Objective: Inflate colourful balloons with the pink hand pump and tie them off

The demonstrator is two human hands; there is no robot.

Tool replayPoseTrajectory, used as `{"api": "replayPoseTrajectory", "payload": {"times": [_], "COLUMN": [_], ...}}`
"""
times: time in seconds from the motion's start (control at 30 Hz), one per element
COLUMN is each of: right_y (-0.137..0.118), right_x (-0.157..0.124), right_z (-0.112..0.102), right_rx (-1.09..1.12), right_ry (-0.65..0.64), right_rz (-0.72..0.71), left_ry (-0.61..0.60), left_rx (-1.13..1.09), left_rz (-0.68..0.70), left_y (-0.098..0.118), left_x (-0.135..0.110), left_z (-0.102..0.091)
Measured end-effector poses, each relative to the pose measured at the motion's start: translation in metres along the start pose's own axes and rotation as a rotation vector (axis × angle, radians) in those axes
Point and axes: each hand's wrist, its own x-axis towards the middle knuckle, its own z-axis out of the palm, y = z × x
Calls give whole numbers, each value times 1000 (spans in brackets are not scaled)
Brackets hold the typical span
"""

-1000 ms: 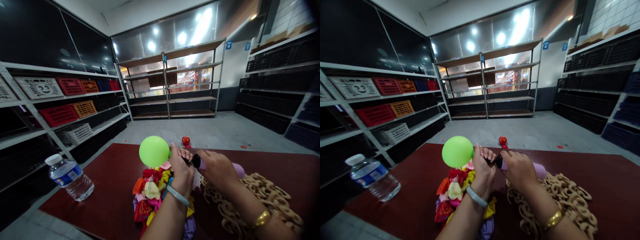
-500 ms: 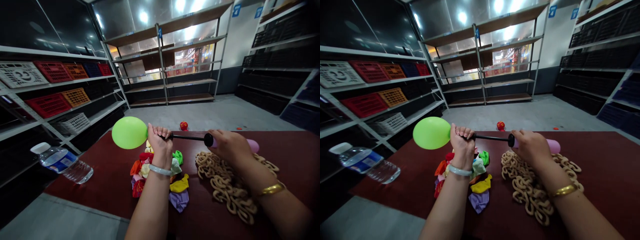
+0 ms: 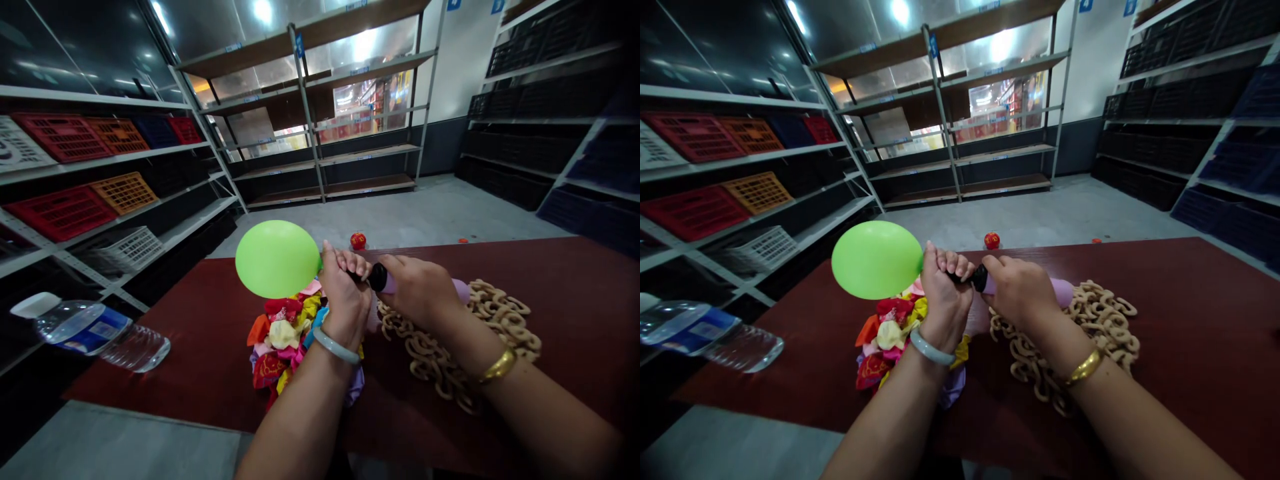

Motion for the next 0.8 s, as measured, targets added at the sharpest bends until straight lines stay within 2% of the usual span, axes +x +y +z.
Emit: {"api": "replayPoseTrajectory", "payload": {"times": [0.27,0.4,0.57,0.7,0.8], "right_y": [42,55,33,10,2], "right_x": [4,4,2,-1,-2], "right_z": [11,7,0,-3,-4], "right_rx": [-26,-92,-133,-96,-75], "right_ry": [-10,23,15,7,-6], "right_rz": [-31,-1,-18,-12,4], "left_ry": [67,79,93,10,-38], "left_rx": [-79,-110,-101,-66,-31], "left_rz": [142,183,174,71,19], "left_y": [51,61,45,17,-1], "left_x": [24,29,26,14,4], "left_z": [-7,-10,-8,-4,-3]}}
